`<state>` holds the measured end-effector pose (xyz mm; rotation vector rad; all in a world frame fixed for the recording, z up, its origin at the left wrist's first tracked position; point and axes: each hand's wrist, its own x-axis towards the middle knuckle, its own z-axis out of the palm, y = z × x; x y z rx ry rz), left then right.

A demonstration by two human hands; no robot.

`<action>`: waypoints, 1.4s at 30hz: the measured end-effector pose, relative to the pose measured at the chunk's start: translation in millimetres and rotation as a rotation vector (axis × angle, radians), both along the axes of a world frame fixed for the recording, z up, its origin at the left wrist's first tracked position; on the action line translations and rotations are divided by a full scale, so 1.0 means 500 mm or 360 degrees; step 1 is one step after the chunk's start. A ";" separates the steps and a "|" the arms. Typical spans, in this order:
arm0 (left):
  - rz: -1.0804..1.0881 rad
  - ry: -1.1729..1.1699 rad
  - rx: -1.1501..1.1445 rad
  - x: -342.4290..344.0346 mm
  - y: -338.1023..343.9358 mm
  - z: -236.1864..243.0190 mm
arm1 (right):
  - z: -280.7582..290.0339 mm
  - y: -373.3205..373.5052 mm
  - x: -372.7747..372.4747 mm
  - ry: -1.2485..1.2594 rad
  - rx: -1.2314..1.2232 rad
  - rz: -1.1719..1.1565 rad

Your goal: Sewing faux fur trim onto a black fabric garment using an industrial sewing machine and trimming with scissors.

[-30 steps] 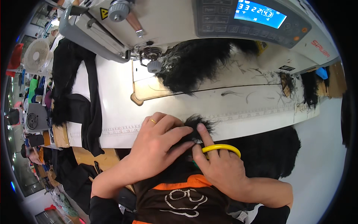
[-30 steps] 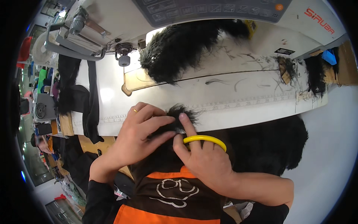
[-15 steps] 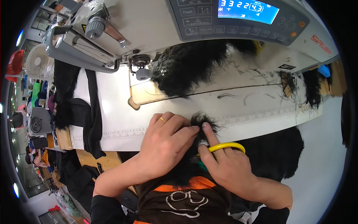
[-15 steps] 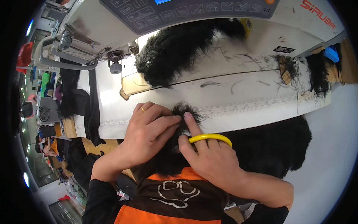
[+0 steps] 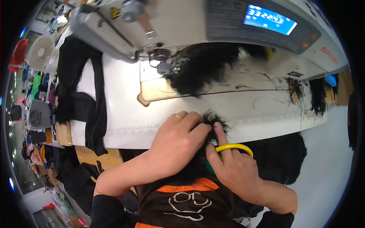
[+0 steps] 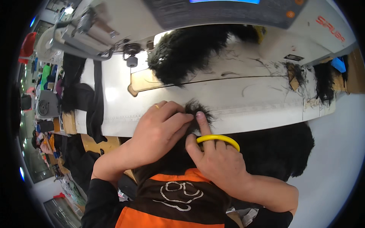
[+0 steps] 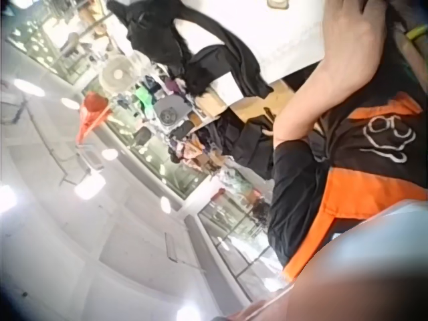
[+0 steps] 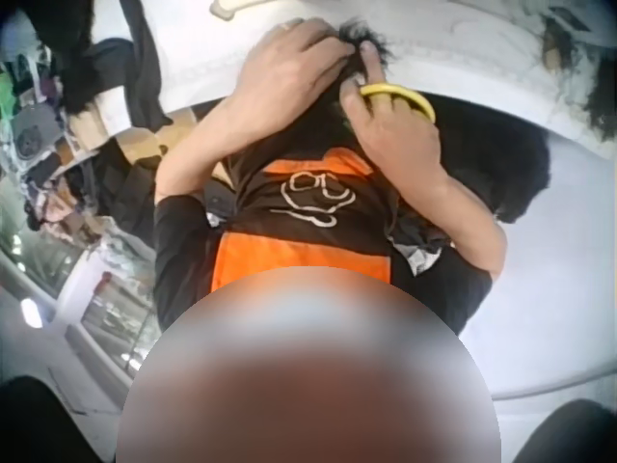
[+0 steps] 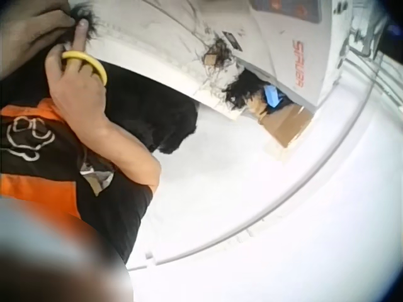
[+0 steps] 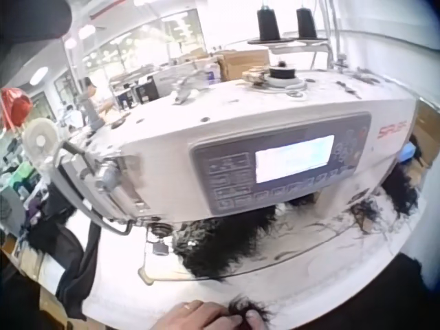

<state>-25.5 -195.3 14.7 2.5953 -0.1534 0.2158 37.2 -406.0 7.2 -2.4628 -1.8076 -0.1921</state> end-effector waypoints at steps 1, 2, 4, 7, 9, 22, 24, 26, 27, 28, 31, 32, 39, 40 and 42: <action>0.0041 -0.0005 0.0002 -0.005 0.000 0.009 | 0.005 0.007 -0.004 -0.0057 -0.0074 0.0001; 0.0039 0.0104 0.0119 -0.010 -0.003 0.023 | 0.007 0.012 -0.007 -0.0062 -0.0064 0.0055; 0.0026 0.0246 0.0276 -0.014 -0.005 0.038 | 0.006 0.014 -0.009 -0.0165 -0.0171 0.0024; -0.0005 0.0249 0.0520 -0.033 0.003 0.031 | 0.010 0.010 -0.006 -0.0132 -0.0236 0.0051; -0.0018 0.0159 0.0474 -0.067 0.027 0.034 | 0.013 0.006 -0.008 -0.0043 -0.0302 0.0023; 0.0485 0.0192 -0.0817 -0.314 0.265 0.016 | 0.015 0.001 -0.019 0.0199 -0.0521 -0.0177; 0.0551 0.0172 -0.0834 -0.334 0.288 0.013 | 0.011 0.001 -0.021 0.0191 -0.0513 -0.0172; 0.0591 0.0139 -0.0856 -0.346 0.298 0.009 | 0.008 0.000 -0.019 0.0179 -0.0505 -0.0164; 0.0675 0.0145 -0.0853 -0.349 0.301 0.009 | 0.009 -0.002 -0.017 0.0154 -0.0494 -0.0125; 0.0757 0.0155 -0.0848 -0.351 0.302 0.010 | 0.009 -0.002 -0.016 0.0131 -0.0482 -0.0088; 0.0924 0.0108 -0.0790 -0.354 0.302 0.015 | 0.008 0.002 -0.018 0.0160 -0.0482 -0.0104; 0.0925 0.0109 -0.0795 -0.354 0.302 0.015 | 0.010 0.003 -0.019 0.0159 -0.0486 -0.0103; 0.1035 0.0220 -0.0682 -0.336 0.305 0.013 | 0.016 0.005 -0.022 0.0170 -0.0493 -0.0120; 0.1096 0.0281 -0.0682 -0.333 0.303 0.017 | 0.016 0.006 -0.023 0.0160 -0.0494 -0.0121; 0.1108 0.0307 -0.0661 -0.329 0.303 0.019 | 0.022 0.012 -0.025 0.0175 -0.0499 -0.0128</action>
